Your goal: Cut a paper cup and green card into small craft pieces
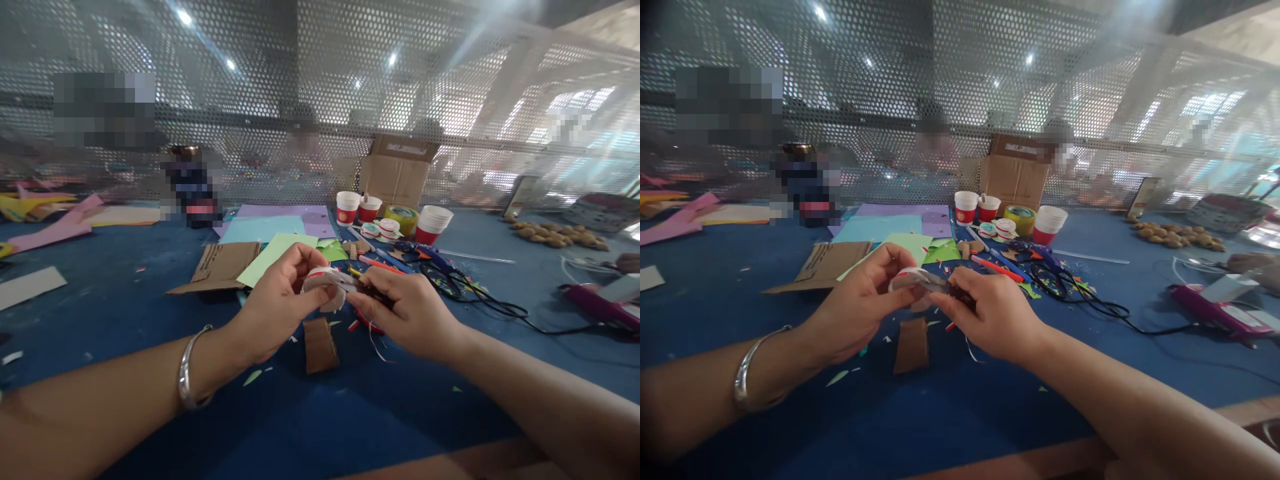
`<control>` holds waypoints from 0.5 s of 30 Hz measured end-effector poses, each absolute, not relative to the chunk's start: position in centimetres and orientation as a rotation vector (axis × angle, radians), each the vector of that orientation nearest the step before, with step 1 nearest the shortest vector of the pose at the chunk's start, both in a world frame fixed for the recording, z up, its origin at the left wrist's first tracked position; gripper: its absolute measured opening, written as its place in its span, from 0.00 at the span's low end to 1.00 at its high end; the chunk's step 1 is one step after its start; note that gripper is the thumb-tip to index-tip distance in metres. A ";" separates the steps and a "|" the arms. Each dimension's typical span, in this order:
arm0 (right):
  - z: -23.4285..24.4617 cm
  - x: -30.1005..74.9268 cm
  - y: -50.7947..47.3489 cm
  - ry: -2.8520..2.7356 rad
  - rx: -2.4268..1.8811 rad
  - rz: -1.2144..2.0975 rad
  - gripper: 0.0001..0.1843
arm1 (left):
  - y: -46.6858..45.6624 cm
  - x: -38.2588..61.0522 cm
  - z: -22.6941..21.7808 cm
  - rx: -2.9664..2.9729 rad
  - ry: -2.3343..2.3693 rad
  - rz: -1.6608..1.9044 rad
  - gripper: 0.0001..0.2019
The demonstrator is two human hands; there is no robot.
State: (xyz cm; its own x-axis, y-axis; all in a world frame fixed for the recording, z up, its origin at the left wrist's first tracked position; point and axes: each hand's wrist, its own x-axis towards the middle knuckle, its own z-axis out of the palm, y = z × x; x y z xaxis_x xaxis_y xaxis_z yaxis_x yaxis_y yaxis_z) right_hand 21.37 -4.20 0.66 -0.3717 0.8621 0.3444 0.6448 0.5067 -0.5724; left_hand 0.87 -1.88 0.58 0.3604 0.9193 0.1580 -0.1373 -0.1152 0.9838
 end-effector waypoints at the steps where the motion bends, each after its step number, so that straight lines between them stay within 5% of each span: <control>1: 0.7 21.3 -4.3 -2.143 -1.216 0.438 0.19 | -1.9 0.9 0.6 1.370 0.774 1.074 0.16; 15: 0.8 21.8 -4.4 -2.240 -1.164 0.212 0.17 | -1.7 0.5 1.1 1.554 0.767 1.102 0.14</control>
State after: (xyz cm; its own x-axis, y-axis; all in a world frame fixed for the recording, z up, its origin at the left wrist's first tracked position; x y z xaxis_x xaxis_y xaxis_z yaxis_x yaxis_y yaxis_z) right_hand 21.84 -4.36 0.85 -0.4360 0.7875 0.4356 0.6918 0.6029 -0.3974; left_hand 0.45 -1.72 1.11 0.3738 0.8893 0.2637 -0.0614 -0.2599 0.9637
